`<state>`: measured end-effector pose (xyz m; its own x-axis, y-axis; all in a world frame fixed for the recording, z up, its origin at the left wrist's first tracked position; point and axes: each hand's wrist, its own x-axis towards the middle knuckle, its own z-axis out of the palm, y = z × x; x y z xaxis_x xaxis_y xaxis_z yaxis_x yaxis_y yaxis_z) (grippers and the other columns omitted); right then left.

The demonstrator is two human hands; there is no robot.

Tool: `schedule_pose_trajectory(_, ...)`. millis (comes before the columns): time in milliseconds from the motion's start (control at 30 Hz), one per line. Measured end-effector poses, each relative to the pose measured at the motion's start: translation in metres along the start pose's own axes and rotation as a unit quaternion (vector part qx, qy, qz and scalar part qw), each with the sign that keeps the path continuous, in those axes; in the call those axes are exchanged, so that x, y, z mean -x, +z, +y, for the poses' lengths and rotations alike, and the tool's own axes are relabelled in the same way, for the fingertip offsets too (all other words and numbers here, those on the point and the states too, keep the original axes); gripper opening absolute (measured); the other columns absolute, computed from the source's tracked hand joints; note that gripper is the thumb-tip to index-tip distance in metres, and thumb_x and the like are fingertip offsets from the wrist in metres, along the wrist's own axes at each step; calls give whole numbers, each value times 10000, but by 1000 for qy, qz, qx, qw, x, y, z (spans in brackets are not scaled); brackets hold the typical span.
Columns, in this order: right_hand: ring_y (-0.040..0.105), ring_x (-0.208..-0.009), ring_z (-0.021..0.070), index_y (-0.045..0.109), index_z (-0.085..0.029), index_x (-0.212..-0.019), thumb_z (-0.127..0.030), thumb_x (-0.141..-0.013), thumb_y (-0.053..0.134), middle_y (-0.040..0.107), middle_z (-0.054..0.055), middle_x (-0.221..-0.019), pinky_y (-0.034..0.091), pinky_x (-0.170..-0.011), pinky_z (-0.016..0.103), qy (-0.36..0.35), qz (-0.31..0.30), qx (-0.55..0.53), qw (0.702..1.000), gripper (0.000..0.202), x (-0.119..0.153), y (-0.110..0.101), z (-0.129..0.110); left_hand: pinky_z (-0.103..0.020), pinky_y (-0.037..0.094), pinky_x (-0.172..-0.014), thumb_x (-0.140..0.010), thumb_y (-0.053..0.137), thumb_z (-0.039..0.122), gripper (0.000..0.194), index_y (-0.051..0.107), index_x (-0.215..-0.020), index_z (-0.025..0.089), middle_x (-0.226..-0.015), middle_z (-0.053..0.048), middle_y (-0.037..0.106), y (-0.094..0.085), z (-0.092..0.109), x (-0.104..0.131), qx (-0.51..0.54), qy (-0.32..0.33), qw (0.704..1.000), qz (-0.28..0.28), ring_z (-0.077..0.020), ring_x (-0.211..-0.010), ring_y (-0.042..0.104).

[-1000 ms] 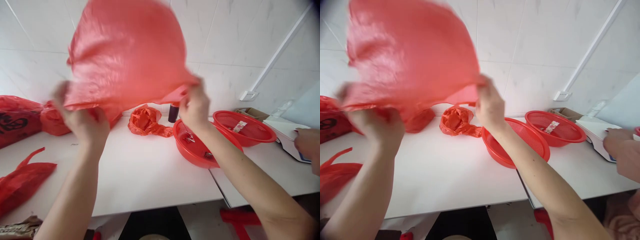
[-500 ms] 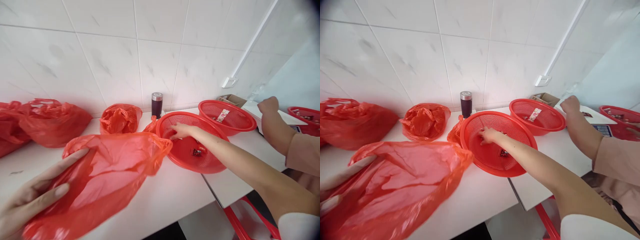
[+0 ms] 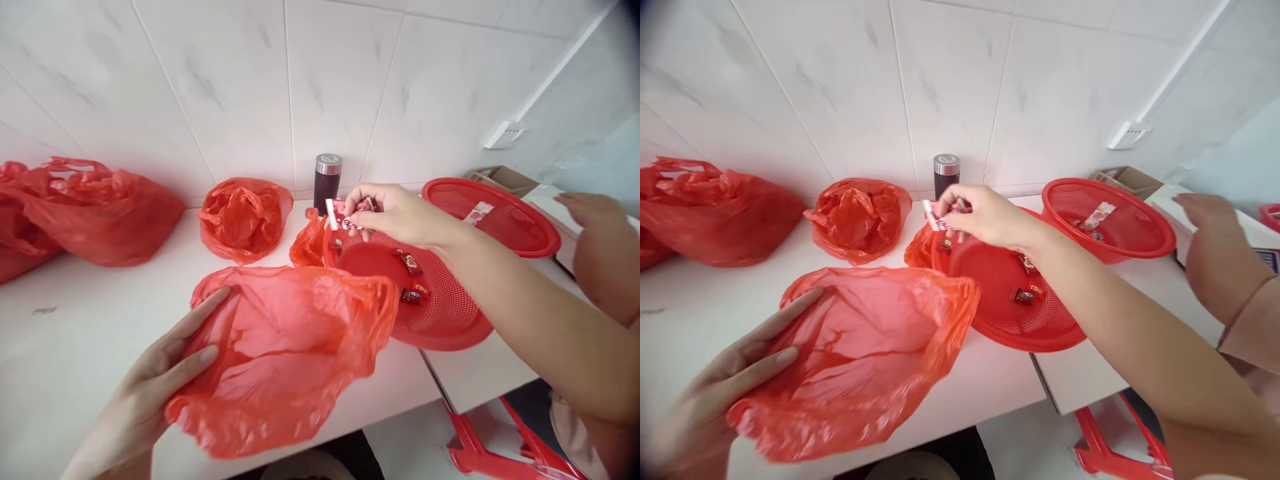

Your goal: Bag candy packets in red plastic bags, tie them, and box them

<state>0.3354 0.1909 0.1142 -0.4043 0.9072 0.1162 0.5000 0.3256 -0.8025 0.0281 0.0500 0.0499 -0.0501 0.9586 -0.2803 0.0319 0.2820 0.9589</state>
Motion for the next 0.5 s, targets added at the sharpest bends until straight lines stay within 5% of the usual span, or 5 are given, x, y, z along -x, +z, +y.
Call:
schedule_pose_trajectory(133, 564, -641, 82, 621, -234, -850, -180, -822, 561, 591, -46, -737, 437, -611, 211, -65, -126, -11, 990, 86, 38, 49, -69, -425, 554, -910, -758, 671, 403, 699, 427, -1414, 391, -1447, 0, 481, 4, -14, -8, 29, 15, 998, -58, -347, -1203, 560)
schedule_pose_trajectory(267, 593, -773, 121, 658, -272, -931, -236, -817, 619, 646, -31, -890, 464, -696, 246, -96, -216, 51, 970, 125, 47, 72, -74, -422, 503, -986, -792, 659, 371, 642, 442, -1393, 427, -1479, 34, 434, -3, -22, -5, 18, 29, 994, -103, -309, -1277, 499)
schedule_pose_trajectory(333, 608, -848, 137, 653, -297, -1035, -333, -838, 622, 645, -23, -1027, 474, -752, 268, -100, -150, 44, 983, 203, 34, 56, -58, -424, 476, -1013, -771, 669, 395, 613, 491, -1357, 433, -1466, 55, 447, -7, -23, 1, -10, 32, 996, -85, -308, -1305, 467)
schedule_pose_trajectory(433, 617, -790, 132, 634, -266, -1089, -332, -874, 570, 638, 4, -1048, 486, -694, 269, -42, 28, 21, 998, 234, 7, 22, -17, -441, 487, -994, -686, 707, 456, 583, 587, -1257, 466, -1402, 82, 518, -13, -23, 11, -29, 10, 998, -59, -337, -1299, 465)
schedule_pose_trajectory(500, 613, -738, 140, 669, -236, -997, -271, -804, 660, 656, 11, -947, 483, -654, 266, 39, 55, 46, 997, 197, -6, 11, 17, -451, 509, -963, -643, 712, 483, 531, 632, -1167, 520, -1361, 117, 547, -17, -24, 14, -26, -23, 998, -45, -352, -1283, 479)
